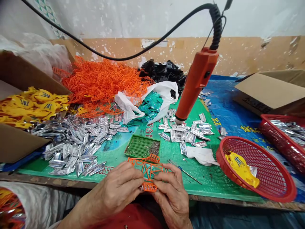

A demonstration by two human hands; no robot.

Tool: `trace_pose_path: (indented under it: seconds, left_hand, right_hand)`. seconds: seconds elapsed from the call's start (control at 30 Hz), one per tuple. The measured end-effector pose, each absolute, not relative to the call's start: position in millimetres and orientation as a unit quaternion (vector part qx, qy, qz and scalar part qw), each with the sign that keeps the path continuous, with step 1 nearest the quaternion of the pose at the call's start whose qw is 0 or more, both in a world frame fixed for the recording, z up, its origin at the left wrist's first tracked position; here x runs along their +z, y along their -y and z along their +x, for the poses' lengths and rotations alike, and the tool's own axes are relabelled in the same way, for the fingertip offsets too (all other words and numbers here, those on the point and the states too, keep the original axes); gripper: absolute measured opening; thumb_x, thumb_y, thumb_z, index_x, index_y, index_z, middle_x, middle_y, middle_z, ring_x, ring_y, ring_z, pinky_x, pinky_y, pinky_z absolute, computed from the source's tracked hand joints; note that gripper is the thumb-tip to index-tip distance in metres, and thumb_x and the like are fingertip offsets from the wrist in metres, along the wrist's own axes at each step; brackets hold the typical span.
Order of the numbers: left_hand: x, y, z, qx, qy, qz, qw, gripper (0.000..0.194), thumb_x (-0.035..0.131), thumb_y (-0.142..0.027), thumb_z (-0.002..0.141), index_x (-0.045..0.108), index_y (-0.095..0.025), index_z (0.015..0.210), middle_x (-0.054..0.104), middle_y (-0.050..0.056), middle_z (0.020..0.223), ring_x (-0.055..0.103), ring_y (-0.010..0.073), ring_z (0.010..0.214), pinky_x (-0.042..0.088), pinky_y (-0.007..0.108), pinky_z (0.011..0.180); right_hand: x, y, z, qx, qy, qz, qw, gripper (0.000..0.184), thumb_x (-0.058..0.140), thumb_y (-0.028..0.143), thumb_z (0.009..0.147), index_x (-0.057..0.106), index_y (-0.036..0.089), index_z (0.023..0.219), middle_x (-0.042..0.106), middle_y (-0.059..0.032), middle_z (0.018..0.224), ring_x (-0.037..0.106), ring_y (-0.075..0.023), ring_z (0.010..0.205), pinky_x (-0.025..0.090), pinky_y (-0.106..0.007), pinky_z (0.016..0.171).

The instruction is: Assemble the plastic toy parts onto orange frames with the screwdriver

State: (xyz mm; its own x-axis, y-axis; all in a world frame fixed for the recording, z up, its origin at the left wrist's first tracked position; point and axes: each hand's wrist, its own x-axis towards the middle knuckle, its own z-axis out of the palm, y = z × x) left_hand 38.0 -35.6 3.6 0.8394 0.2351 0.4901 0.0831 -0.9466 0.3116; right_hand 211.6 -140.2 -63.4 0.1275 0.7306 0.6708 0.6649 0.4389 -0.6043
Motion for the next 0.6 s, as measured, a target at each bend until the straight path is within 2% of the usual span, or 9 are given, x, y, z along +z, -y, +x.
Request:
trace_pose_path:
  seconds: [0.2,0.3,0.43,0.6]
  left_hand:
    - [7.6,33.7,34.7,0.255,-0.068,0.95,0.169,0.008,0.056,-0.008,0.089,0.061,-0.011,0.093,0.066,0.006,0.087,0.054,0.0174,0.078,0.047,0.033,0.07]
    - [5.1,32.8,34.3,0.258,-0.063,0.951,0.16,0.009,0.054,-0.008,0.09,0.061,-0.012,0.096,0.067,0.005,0.086,0.053,0.0162,0.075,0.046,0.032,0.068]
    - [0.0,30.4,33.5,0.264,-0.066,0.949,0.16,0.009,0.053,-0.01,0.092,0.061,-0.014,0.092,0.067,0.002,0.08,0.053,0.015,0.07,0.043,0.031,0.064]
    - [-2.6,28.7,31.8,0.268,-0.079,0.946,0.166,0.01,0.054,-0.01,0.09,0.06,-0.016,0.086,0.068,0.002,0.079,0.054,0.0147,0.069,0.041,0.03,0.063]
  right_hand:
    - [-55.4,141.9,206.9,-0.018,0.656,-0.53,0.537,0.01,0.061,0.019,0.089,0.068,0.02,0.095,0.068,-0.0048,0.085,0.055,-0.0241,0.107,0.046,-0.043,0.09]
    - [-53.3,142.0,203.5,-0.041,0.647,-0.543,0.534,0.009,0.061,0.021,0.089,0.069,0.02,0.093,0.069,-0.0047,0.083,0.058,-0.0243,0.103,0.05,-0.043,0.085]
    - [-54.4,140.8,200.1,-0.057,0.638,-0.549,0.537,0.008,0.062,0.019,0.088,0.07,0.021,0.091,0.07,-0.0044,0.082,0.061,-0.0235,0.095,0.052,-0.042,0.08]
    - [-58.6,139.4,196.1,-0.047,0.639,-0.547,0.538,0.01,0.062,0.017,0.088,0.069,0.02,0.094,0.07,-0.0052,0.085,0.06,-0.024,0.099,0.053,-0.041,0.08]
